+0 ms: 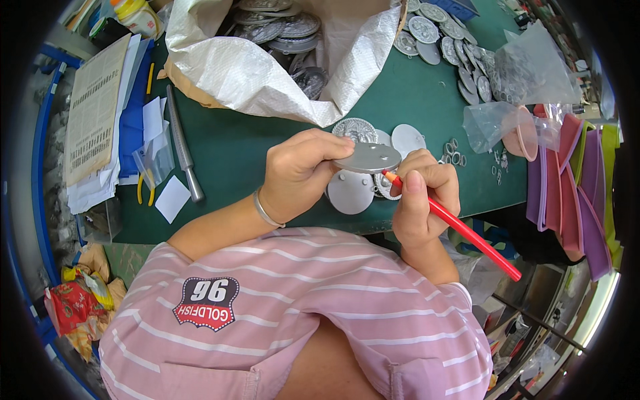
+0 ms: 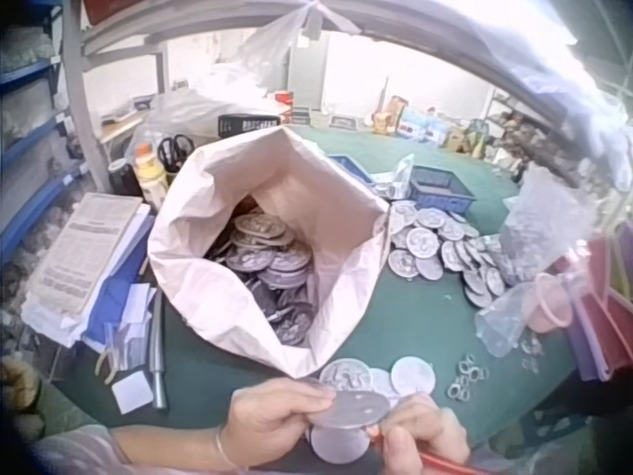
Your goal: The person picks up round metal discs from a white sack and marks them with a red pencil. They handle the discs one by one, turning them over to mark both sides, and place them back on the table or into a plastic bag.
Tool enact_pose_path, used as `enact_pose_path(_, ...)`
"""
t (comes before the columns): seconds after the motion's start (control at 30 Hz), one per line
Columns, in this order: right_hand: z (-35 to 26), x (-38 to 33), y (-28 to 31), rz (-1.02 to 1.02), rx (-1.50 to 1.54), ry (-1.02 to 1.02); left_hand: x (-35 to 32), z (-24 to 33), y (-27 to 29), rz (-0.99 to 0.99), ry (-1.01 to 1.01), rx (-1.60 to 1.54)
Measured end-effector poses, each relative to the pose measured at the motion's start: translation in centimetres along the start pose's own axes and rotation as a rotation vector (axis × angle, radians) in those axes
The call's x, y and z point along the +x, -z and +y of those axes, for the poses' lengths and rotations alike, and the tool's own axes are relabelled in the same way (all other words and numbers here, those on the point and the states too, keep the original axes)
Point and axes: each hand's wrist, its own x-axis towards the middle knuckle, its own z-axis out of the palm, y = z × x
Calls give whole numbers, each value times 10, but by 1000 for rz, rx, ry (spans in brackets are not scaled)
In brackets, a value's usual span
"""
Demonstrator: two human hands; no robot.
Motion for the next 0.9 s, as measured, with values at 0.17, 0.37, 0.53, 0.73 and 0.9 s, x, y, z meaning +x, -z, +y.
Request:
enact_pose_path(0.17,7,-5,-3,71,208,-7,5,6,2,-7,33,34)
enact_pose_path(0.37,4,1,-7,116,88,-30,4,4,0,27,-18,81)
enact_pose_path(0.53,6,-3,-2,70,20,-39,3,5,2,-15,11,110)
enact_pose_path(0.73,3,-2,-6,89,29,-29,5,9,-1,7,8,134)
enact_pose_path(0.9,5,-5,-12,37,-38,-60,2,10,-2,26,44,147)
